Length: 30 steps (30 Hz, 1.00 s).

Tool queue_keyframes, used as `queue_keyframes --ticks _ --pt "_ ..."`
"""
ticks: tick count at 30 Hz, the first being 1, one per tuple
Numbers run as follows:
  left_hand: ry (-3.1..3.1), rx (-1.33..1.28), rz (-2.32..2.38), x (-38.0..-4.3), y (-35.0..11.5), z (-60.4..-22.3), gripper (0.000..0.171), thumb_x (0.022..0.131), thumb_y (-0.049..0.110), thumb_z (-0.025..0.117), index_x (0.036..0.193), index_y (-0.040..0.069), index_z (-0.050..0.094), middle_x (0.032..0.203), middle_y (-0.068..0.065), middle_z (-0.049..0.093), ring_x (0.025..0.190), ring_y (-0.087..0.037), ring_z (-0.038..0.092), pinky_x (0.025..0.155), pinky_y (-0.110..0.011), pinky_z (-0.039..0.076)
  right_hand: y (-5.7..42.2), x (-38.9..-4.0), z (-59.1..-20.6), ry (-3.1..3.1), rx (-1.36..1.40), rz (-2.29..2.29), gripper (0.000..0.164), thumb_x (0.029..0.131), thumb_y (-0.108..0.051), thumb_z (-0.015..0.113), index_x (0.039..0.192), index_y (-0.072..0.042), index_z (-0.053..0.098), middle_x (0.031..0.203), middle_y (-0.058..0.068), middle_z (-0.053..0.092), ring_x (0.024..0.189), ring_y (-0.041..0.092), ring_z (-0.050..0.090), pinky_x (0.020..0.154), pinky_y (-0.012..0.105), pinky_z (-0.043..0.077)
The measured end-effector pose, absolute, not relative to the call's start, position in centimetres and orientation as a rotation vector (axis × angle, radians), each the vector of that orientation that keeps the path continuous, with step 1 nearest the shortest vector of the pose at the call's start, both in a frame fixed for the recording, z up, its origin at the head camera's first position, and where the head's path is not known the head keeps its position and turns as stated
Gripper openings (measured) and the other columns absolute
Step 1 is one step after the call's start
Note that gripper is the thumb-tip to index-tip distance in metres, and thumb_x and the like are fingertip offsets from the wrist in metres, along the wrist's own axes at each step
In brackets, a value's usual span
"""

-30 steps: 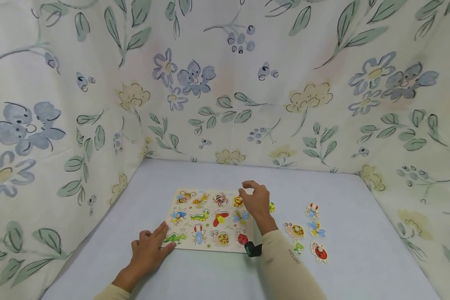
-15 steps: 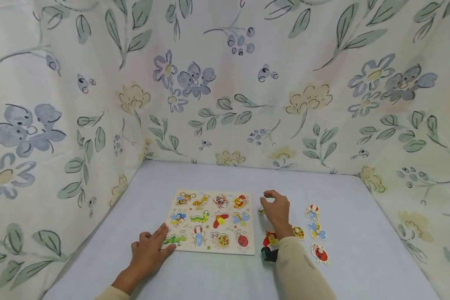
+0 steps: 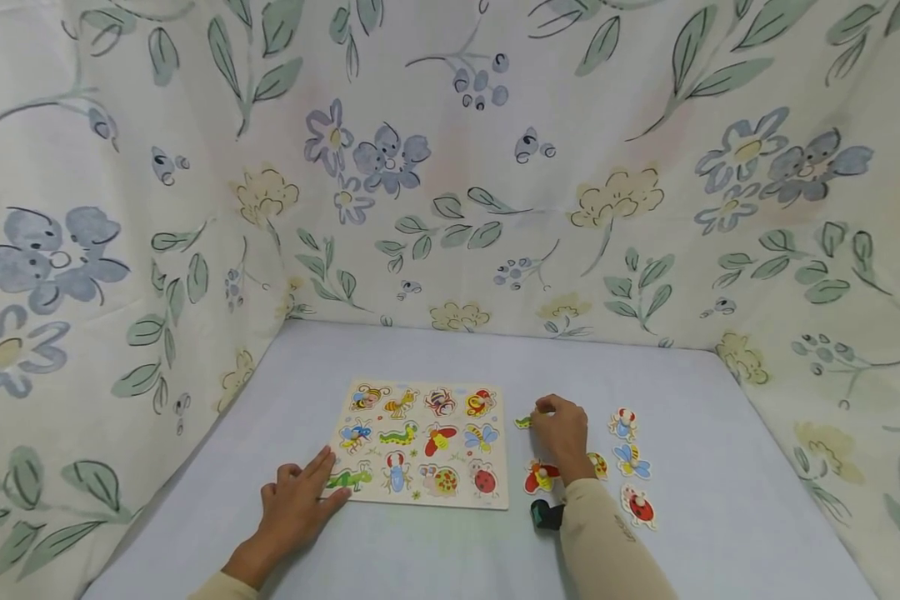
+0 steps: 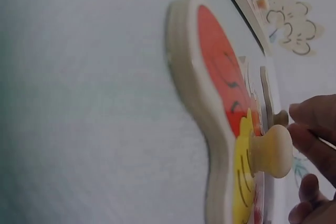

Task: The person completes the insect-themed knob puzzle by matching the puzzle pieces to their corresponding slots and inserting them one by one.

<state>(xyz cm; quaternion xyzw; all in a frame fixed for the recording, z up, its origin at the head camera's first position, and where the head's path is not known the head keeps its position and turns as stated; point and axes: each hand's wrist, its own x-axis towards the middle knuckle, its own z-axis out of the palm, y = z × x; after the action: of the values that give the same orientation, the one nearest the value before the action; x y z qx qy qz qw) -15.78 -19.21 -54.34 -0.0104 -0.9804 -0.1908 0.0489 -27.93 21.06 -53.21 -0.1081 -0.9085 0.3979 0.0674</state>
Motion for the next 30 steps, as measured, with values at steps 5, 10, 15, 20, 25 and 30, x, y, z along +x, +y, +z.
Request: queue_keyframes --ticks 5,10,15,20,25,30 --pt "-2.986 -0.039 -0.588 -15.9 -19.2 -54.3 0.074 0.086 0.050 0.067 0.142 0.006 0.048 0.150 -0.008 0.039 0.107 -0.033 0.038 0.078 -0.052 0.027 21.3 -28.0 -53.5 -2.772 -0.305 1.168 0.019 0.089 -0.019 0.067 0.103 -0.006 0.070 0.106 0.014 0.067 0.099 0.032 0.053 0.087 0.050 0.042" --pt "-2.985 -0.045 -0.599 -16.0 -19.3 -54.3 0.073 0.087 0.051 0.066 0.142 0.007 0.048 0.150 -0.007 0.039 0.108 -0.033 0.038 0.079 -0.053 0.027 21.2 -27.9 -53.5 -2.763 -0.251 1.136 0.017 0.089 -0.016 0.068 0.101 -0.006 0.071 0.103 0.013 0.068 0.097 0.031 0.055 0.086 0.048 0.044" --pt "-2.988 -0.044 -0.602 -16.0 -19.3 -54.4 0.073 0.086 0.050 0.067 0.142 0.007 0.048 0.150 -0.007 0.039 0.109 -0.034 0.038 0.079 -0.053 0.027 21.1 -27.7 -53.7 -2.731 -0.167 1.059 0.015 0.087 -0.013 0.070 0.097 -0.003 0.072 0.097 0.013 0.070 0.093 0.032 0.059 0.082 0.047 0.046" --pt "-2.983 -0.049 -0.607 -15.9 -19.3 -54.4 0.073 0.086 0.050 0.068 0.141 0.007 0.049 0.150 -0.007 0.040 0.109 -0.034 0.039 0.079 -0.052 0.027 21.0 -27.5 -53.6 -2.677 -0.138 1.036 0.014 0.087 -0.014 0.071 0.096 -0.004 0.073 0.095 0.012 0.070 0.093 0.032 0.057 0.083 0.048 0.044" --pt "-2.981 -0.038 -0.604 -15.8 -19.4 -54.5 0.074 0.085 0.051 0.067 0.141 0.007 0.049 0.150 -0.007 0.040 0.109 -0.034 0.039 0.079 -0.052 0.027 20.5 -27.4 -53.2 -2.666 -0.138 1.047 0.016 0.087 -0.016 0.070 0.099 -0.004 0.073 0.097 0.012 0.069 0.092 0.030 0.052 0.081 0.047 0.043" --pt "-2.976 -0.043 -0.608 -15.8 -19.6 -54.6 0.074 0.085 0.052 0.067 0.141 0.006 0.050 0.150 -0.007 0.040 0.108 -0.033 0.039 0.077 -0.051 0.027 19.5 -27.3 -52.8 -2.662 -0.168 1.071 0.019 0.087 -0.017 0.070 0.100 -0.004 0.073 0.095 0.010 0.066 0.088 0.028 0.047 0.073 0.041 0.043"
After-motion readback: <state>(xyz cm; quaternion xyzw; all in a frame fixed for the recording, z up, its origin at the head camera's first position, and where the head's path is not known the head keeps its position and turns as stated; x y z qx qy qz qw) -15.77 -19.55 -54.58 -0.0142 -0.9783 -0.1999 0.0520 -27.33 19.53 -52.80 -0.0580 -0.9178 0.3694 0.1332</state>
